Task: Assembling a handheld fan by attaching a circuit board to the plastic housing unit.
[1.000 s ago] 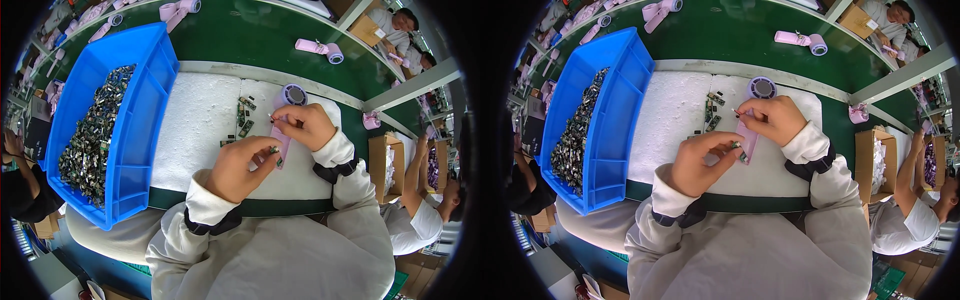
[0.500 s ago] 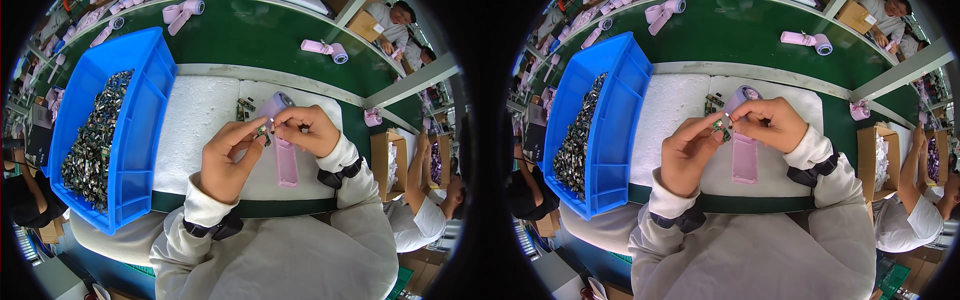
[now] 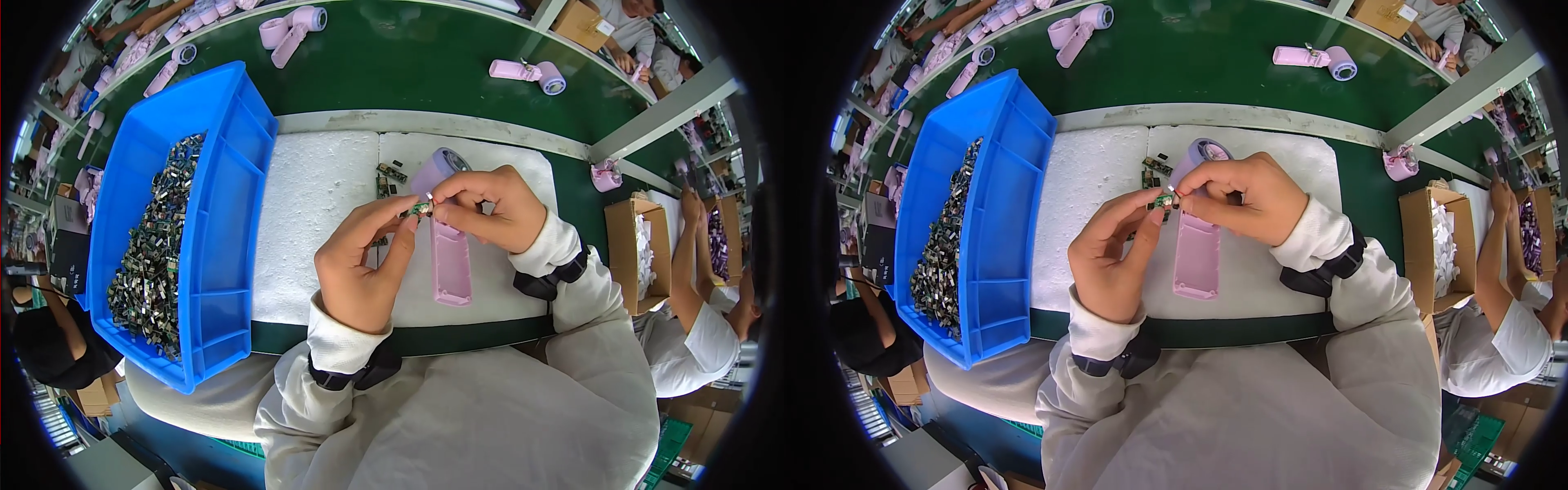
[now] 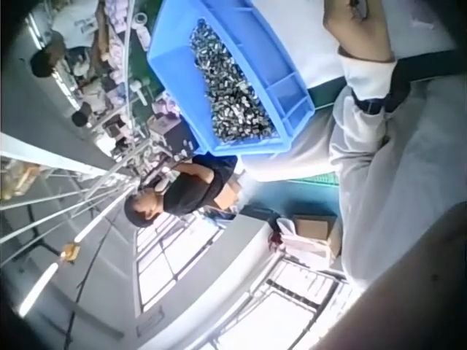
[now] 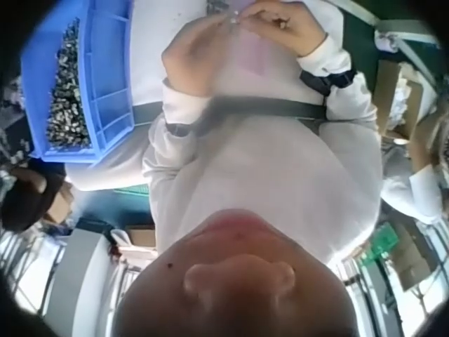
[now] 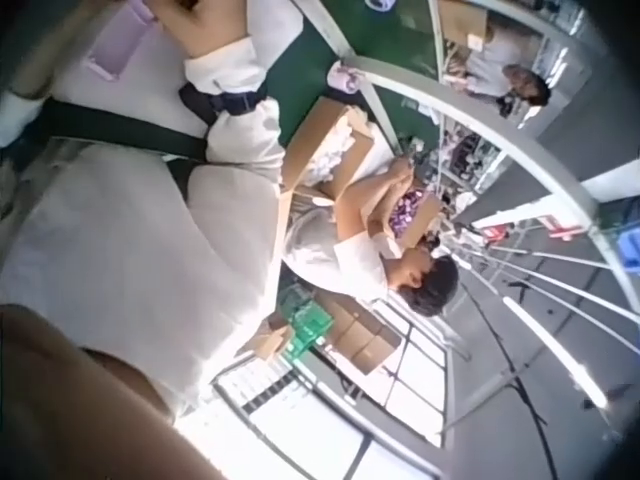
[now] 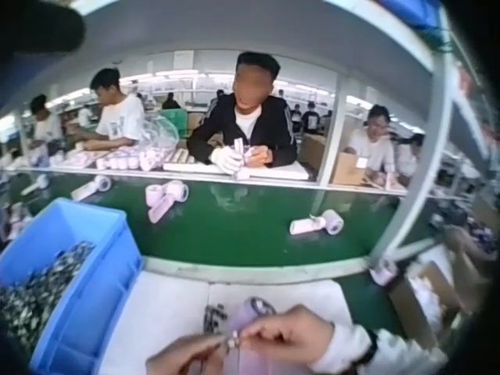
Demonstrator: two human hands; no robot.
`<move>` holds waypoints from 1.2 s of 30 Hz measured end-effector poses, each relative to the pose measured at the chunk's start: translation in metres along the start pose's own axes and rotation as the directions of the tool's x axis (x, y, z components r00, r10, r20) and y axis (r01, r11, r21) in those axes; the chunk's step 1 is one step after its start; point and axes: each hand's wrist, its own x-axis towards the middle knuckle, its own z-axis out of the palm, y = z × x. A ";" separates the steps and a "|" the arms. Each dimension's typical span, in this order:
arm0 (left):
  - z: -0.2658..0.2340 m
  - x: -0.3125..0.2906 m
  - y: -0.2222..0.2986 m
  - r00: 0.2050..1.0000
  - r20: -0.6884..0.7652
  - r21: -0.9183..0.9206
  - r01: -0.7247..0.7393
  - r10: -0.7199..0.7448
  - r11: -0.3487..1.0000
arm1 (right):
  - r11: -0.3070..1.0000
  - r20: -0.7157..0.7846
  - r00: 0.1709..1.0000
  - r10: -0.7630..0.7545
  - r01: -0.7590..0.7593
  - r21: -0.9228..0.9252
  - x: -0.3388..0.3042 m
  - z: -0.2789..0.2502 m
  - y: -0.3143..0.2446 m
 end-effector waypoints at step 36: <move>0.002 -0.001 -0.015 1.000 -0.026 -0.037 -0.011 0.010 0.999 | 0.996 -0.057 0.994 -0.090 0.091 0.016 0.000 0.002 0.011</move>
